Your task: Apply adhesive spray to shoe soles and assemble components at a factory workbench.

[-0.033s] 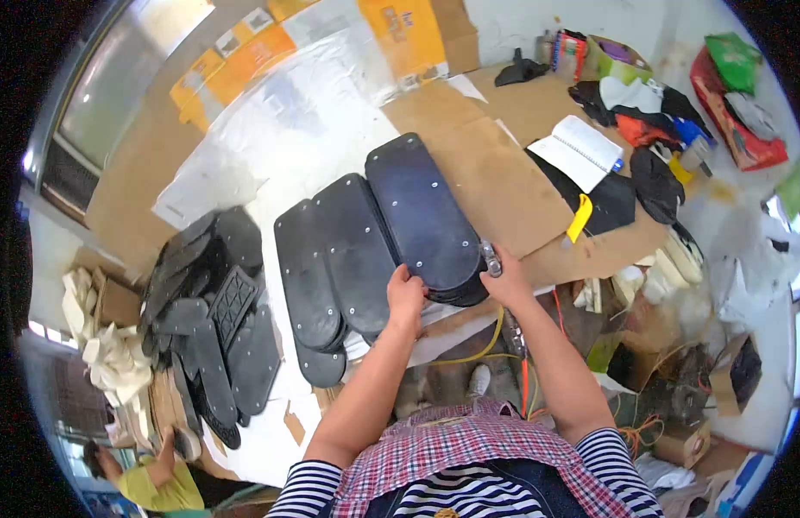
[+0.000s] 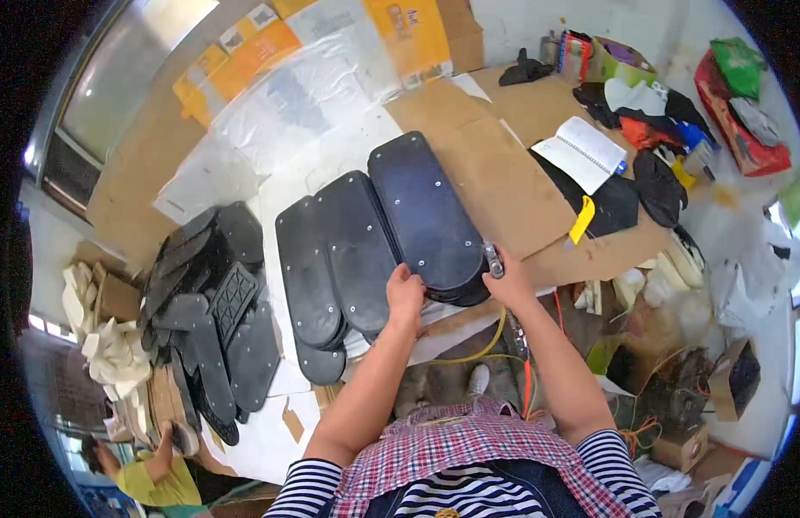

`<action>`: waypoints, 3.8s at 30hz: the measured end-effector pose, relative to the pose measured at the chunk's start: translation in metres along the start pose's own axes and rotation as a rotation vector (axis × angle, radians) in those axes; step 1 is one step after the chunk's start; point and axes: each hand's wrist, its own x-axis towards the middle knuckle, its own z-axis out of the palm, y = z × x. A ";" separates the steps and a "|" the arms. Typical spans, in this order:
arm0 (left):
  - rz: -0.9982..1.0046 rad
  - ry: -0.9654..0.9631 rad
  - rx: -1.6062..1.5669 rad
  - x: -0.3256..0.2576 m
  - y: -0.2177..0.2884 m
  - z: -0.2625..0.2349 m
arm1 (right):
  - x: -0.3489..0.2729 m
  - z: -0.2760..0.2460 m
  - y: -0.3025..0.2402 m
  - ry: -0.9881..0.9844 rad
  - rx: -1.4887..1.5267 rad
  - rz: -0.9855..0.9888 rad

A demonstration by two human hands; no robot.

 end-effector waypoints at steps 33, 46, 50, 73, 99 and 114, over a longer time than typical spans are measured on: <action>0.025 0.478 -1.338 0.008 0.012 -0.451 | -0.116 -0.014 -0.176 -0.203 0.394 -0.187; -0.425 0.110 -0.873 -0.013 -0.044 -0.297 | -0.185 -0.054 -0.189 -0.205 0.115 -0.175; -0.441 0.044 -0.728 -0.014 -0.030 -0.269 | -0.215 -0.078 -0.188 -0.360 0.101 -0.096; -0.628 -0.043 -0.488 -0.001 -0.014 -0.162 | -0.194 -0.092 -0.171 -0.281 0.257 -0.133; -0.063 0.153 -1.304 0.062 -0.005 -0.373 | -0.164 -0.089 -0.194 0.014 0.335 -0.114; -0.594 -0.518 -0.760 -0.058 0.014 -0.098 | -0.233 -0.137 -0.176 -0.136 0.203 0.037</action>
